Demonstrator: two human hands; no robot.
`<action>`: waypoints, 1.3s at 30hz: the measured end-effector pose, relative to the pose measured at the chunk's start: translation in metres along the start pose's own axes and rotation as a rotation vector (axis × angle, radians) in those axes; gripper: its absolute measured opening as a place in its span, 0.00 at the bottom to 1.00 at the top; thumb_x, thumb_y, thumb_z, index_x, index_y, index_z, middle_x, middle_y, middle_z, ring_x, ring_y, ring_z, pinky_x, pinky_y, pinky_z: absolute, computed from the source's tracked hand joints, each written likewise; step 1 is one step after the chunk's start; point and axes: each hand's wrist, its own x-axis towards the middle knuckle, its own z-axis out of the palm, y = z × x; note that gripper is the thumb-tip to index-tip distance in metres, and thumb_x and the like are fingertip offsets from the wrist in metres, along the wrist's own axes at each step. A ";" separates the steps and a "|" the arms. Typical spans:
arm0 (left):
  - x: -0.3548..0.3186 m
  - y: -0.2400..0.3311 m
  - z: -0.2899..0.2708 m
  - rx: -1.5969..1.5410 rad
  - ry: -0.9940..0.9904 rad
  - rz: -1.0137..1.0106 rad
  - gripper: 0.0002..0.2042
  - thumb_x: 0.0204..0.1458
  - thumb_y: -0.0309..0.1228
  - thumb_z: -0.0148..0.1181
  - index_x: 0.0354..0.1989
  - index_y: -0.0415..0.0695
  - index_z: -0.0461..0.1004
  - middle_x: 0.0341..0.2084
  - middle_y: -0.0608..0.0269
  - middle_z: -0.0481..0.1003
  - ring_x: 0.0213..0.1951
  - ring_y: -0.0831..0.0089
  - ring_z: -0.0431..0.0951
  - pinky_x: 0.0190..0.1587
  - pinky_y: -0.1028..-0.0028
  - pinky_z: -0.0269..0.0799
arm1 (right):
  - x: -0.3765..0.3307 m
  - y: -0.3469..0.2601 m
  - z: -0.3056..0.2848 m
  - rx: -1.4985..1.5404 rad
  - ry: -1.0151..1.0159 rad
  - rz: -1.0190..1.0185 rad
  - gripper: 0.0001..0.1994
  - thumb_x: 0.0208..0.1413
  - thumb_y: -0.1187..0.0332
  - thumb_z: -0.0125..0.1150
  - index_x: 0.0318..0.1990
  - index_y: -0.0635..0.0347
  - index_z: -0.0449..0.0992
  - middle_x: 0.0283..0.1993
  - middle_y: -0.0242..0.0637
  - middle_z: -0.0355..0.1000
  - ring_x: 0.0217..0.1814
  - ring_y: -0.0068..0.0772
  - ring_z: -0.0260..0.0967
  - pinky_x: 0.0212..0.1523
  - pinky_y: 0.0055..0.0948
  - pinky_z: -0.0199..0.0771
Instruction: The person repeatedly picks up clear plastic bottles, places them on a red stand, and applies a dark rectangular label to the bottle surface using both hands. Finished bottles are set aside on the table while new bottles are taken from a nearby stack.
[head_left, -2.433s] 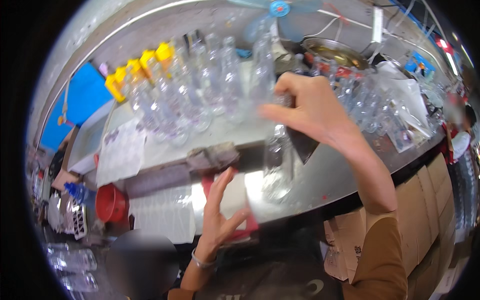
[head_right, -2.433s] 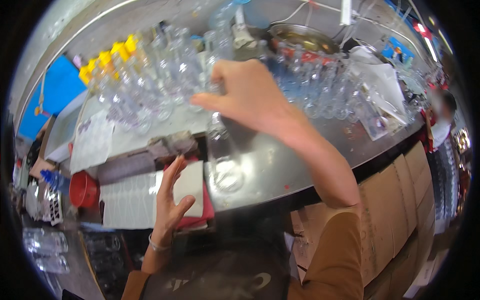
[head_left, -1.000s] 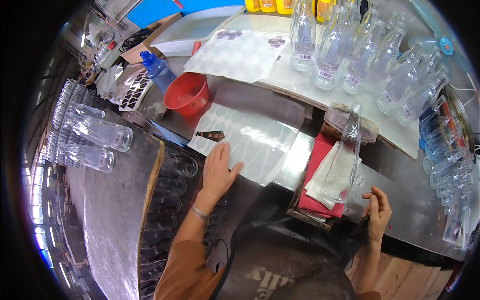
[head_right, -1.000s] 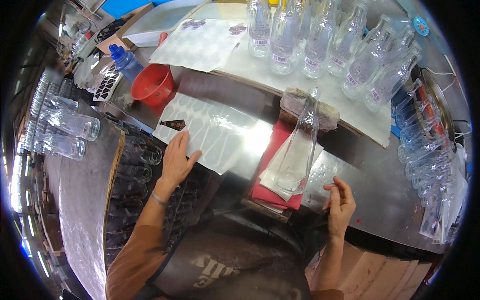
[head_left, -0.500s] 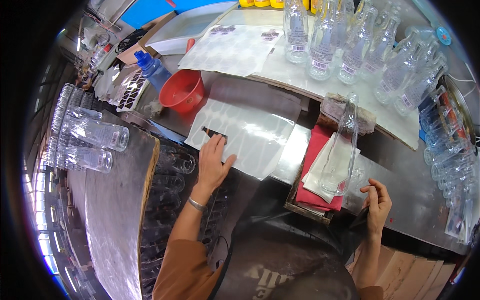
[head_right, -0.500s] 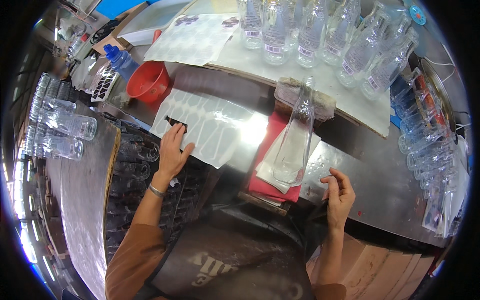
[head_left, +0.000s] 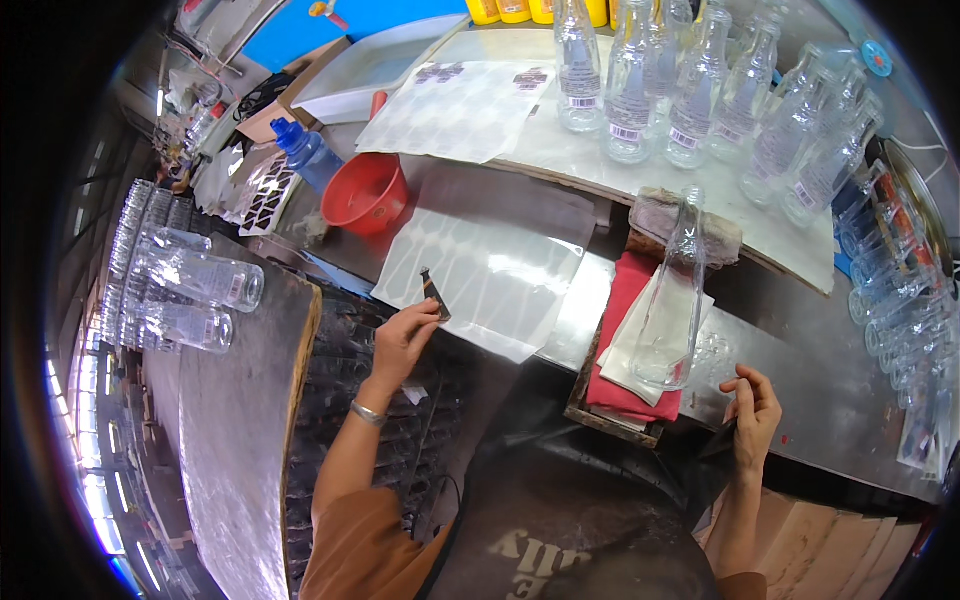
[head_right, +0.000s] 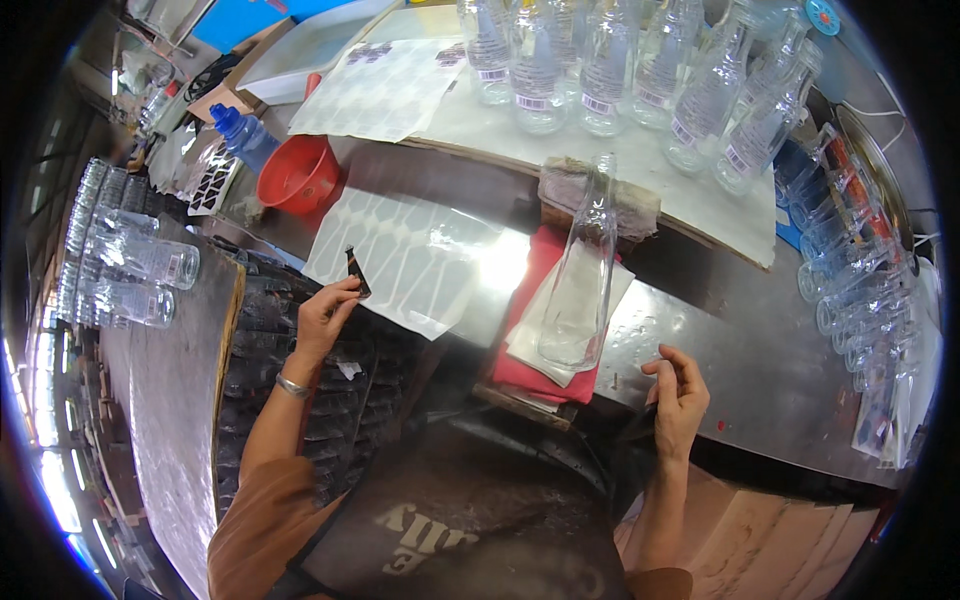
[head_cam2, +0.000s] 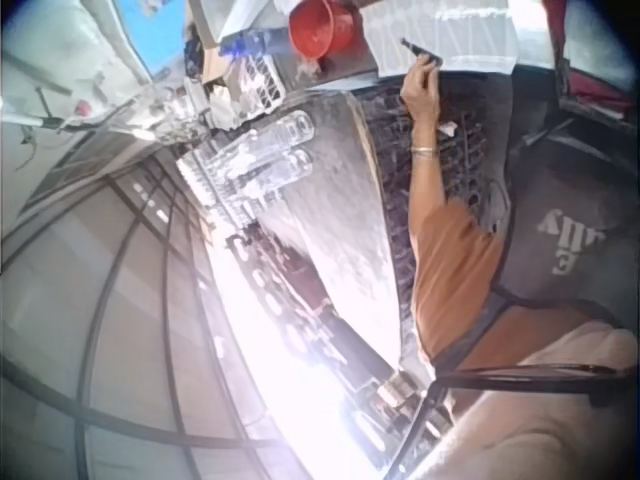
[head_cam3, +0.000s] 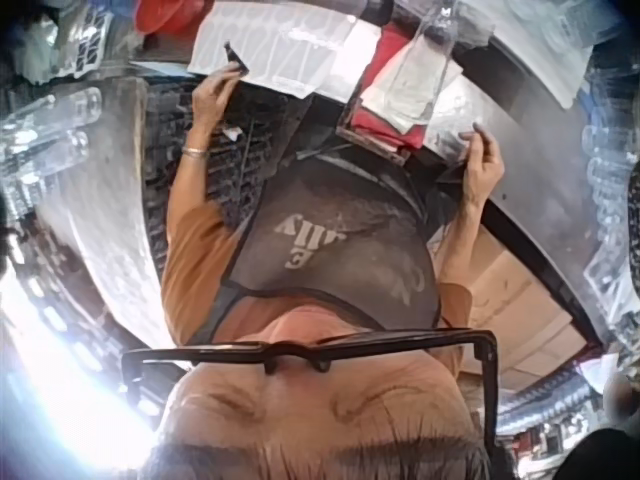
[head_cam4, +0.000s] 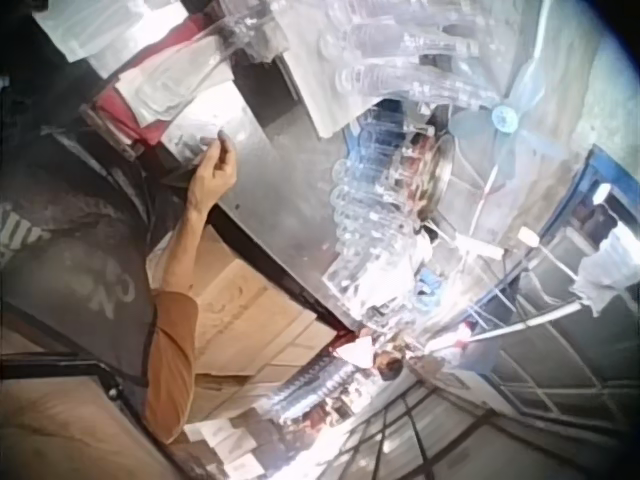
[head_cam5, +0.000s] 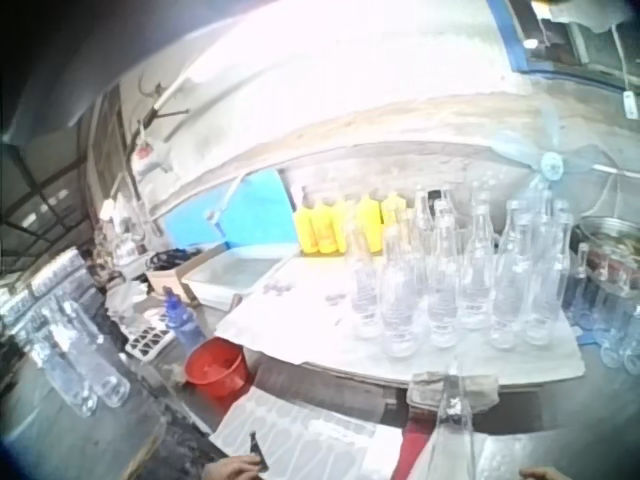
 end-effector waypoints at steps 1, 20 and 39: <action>0.002 0.001 -0.004 -0.120 -0.020 -0.147 0.05 0.58 0.23 0.63 0.41 0.36 0.80 0.44 0.54 0.83 0.49 0.67 0.83 0.52 0.71 0.77 | 0.000 0.001 -0.003 0.009 0.004 0.006 0.12 0.67 0.72 0.54 0.53 0.68 0.75 0.37 0.36 0.78 0.23 0.12 0.61 0.24 0.14 0.61; 0.000 0.004 -0.003 0.244 -0.011 0.075 0.09 0.58 0.22 0.61 0.45 0.38 0.81 0.48 0.55 0.82 0.52 0.61 0.81 0.55 0.65 0.74 | 0.005 0.004 -0.006 0.086 0.027 0.073 0.12 0.68 0.69 0.55 0.52 0.68 0.76 0.35 0.37 0.77 0.21 0.12 0.60 0.23 0.13 0.60; 0.104 0.060 0.115 0.201 -0.211 0.419 0.08 0.56 0.26 0.63 0.44 0.40 0.82 0.48 0.50 0.81 0.53 0.52 0.80 0.54 0.63 0.77 | -0.007 -0.004 -0.009 0.122 0.036 0.123 0.11 0.66 0.72 0.55 0.51 0.67 0.77 0.35 0.37 0.79 0.23 0.13 0.62 0.25 0.14 0.62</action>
